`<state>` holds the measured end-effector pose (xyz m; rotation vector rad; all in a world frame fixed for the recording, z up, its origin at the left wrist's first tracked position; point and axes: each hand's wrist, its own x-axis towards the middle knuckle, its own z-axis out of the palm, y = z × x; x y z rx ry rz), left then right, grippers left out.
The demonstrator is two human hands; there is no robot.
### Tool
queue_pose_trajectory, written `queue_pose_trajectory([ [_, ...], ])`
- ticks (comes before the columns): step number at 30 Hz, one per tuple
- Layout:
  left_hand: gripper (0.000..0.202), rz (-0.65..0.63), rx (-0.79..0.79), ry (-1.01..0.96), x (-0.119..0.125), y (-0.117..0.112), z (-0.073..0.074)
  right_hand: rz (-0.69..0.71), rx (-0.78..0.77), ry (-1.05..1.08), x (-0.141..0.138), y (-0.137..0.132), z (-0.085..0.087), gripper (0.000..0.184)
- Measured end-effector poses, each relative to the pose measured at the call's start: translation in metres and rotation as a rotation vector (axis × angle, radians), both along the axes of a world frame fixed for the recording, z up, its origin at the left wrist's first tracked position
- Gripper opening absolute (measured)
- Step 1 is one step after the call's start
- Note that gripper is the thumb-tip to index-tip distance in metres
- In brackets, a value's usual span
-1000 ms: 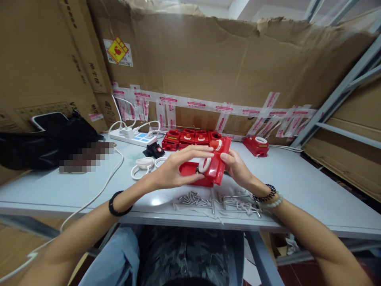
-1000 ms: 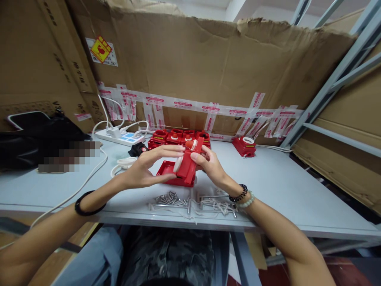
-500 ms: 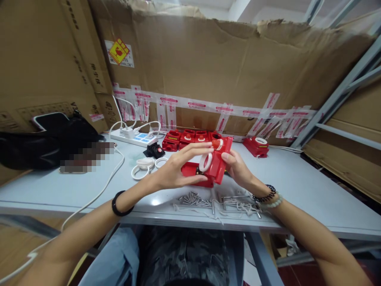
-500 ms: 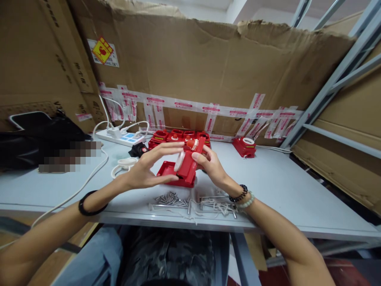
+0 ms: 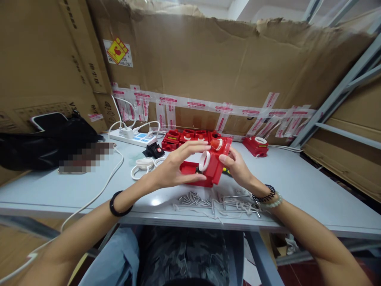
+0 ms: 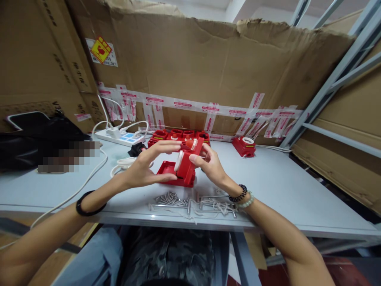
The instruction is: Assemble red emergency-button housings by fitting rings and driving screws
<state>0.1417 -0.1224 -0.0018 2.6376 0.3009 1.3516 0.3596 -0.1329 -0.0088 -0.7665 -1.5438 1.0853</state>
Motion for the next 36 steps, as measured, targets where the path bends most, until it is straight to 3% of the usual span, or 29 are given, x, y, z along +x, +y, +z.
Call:
queue_pose_trajectory([
  [2, 0.053, 0.038, -0.158, -0.026, 0.002, 0.0, -0.003, -0.02, 0.041, -0.011, -0.001, -0.002, 0.001, 0.05],
  [4, 0.046, 0.031, -0.27, -0.021, 0.003, 0.0, -0.004, -0.031, 0.091, -0.028, -0.003, -0.004, 0.002, 0.049],
  [7, 0.044, -0.022, -0.28, -0.031, 0.003, -0.002, -0.003, -0.04, 0.145, -0.063, -0.004, -0.008, 0.004, 0.047],
  [11, 0.041, -0.034, -0.056, 0.021, 0.001, -0.005, 0.002, -0.01, 0.114, -0.092, -0.002, -0.007, 0.005, 0.05],
  [19, 0.027, 0.063, 0.431, 0.132, 0.001, -0.013, -0.001, 0.245, -0.349, -0.071, 0.003, -0.007, 0.006, 0.04],
  [26, 0.027, 0.039, 0.639, 0.198, 0.004, -0.016, 0.005, 0.359, -0.499, 0.067, -0.003, -0.011, 0.016, 0.035],
  [30, 0.03, 0.038, 0.565, 0.197, 0.004, -0.012, 0.006, 0.327, -0.491, 0.085, -0.003, -0.011, 0.019, 0.037],
  [36, 0.059, 0.049, 0.161, 0.008, 0.008, -0.008, 0.002, 0.158, -0.313, 0.079, -0.001, -0.011, 0.018, 0.042],
])
